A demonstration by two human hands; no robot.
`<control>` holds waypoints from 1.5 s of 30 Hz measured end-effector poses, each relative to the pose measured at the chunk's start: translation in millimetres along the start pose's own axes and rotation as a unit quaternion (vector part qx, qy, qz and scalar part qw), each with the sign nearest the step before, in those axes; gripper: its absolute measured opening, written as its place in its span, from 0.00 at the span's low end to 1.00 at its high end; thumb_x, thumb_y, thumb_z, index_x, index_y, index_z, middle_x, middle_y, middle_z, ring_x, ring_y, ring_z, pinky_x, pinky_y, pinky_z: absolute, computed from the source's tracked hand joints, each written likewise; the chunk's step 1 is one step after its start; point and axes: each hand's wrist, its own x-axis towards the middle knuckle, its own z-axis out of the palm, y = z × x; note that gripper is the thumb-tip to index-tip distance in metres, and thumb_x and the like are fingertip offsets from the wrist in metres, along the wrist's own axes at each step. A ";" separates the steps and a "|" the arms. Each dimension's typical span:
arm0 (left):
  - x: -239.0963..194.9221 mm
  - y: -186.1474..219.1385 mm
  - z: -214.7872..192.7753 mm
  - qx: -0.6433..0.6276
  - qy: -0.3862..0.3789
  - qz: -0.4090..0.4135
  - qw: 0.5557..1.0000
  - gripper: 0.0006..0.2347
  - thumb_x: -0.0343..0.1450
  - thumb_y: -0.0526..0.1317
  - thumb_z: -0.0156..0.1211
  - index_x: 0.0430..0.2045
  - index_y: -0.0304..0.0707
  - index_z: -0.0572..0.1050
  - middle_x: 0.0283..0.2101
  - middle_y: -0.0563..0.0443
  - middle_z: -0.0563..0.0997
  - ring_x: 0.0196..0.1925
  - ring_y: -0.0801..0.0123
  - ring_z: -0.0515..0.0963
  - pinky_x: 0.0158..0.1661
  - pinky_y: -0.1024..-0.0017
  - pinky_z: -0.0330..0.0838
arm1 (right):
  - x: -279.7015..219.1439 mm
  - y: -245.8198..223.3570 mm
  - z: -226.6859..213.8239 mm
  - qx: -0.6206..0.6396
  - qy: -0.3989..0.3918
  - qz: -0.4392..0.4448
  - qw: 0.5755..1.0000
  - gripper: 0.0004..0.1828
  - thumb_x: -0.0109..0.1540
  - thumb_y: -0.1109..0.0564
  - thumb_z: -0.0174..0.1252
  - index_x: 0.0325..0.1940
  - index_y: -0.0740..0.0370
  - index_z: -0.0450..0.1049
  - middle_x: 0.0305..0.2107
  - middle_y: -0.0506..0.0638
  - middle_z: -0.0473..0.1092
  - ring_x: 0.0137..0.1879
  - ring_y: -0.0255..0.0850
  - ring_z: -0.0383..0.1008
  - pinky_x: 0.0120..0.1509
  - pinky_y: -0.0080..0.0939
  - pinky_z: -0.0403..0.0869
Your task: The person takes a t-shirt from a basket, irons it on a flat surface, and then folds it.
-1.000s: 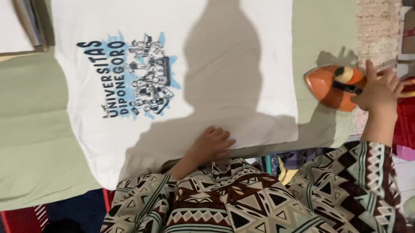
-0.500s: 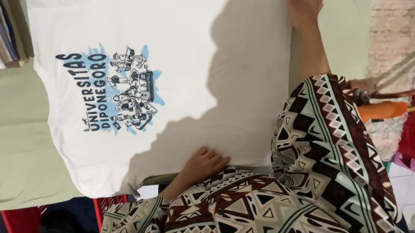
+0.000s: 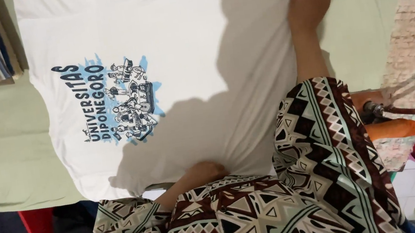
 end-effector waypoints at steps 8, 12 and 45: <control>27.2 -5.7 -65.1 0.224 0.339 0.069 0.911 0.14 0.68 0.37 0.62 0.48 0.45 0.75 0.51 0.53 0.77 0.48 0.65 0.74 0.53 0.68 0.71 | -98.6 -38.6 -88.6 0.095 0.006 0.113 0.989 0.18 0.67 0.69 0.52 0.62 0.63 0.68 0.42 0.51 0.62 0.47 0.43 0.65 0.54 0.43 0.70; 42.7 -4.1 -75.3 0.292 0.475 -0.001 0.830 0.22 0.75 0.52 0.46 0.67 0.57 0.64 0.73 0.57 0.61 0.72 0.52 0.62 0.64 0.47 0.58 | -241.2 -79.4 -145.1 0.115 -0.039 0.077 0.990 0.06 0.69 0.68 0.54 0.48 0.63 0.74 0.37 0.52 0.67 0.44 0.52 0.68 0.54 0.50 0.67; -25.8 -15.2 19.0 0.310 0.448 0.111 0.831 0.23 0.74 0.60 0.43 0.68 0.76 0.60 0.78 0.57 0.54 0.78 0.48 0.54 0.67 0.34 0.48 | -344.2 -124.5 -176.8 -0.053 -0.316 -0.051 0.946 0.34 0.67 0.26 0.45 0.76 0.33 0.61 0.77 0.54 0.47 0.81 0.56 0.44 0.81 0.71 0.42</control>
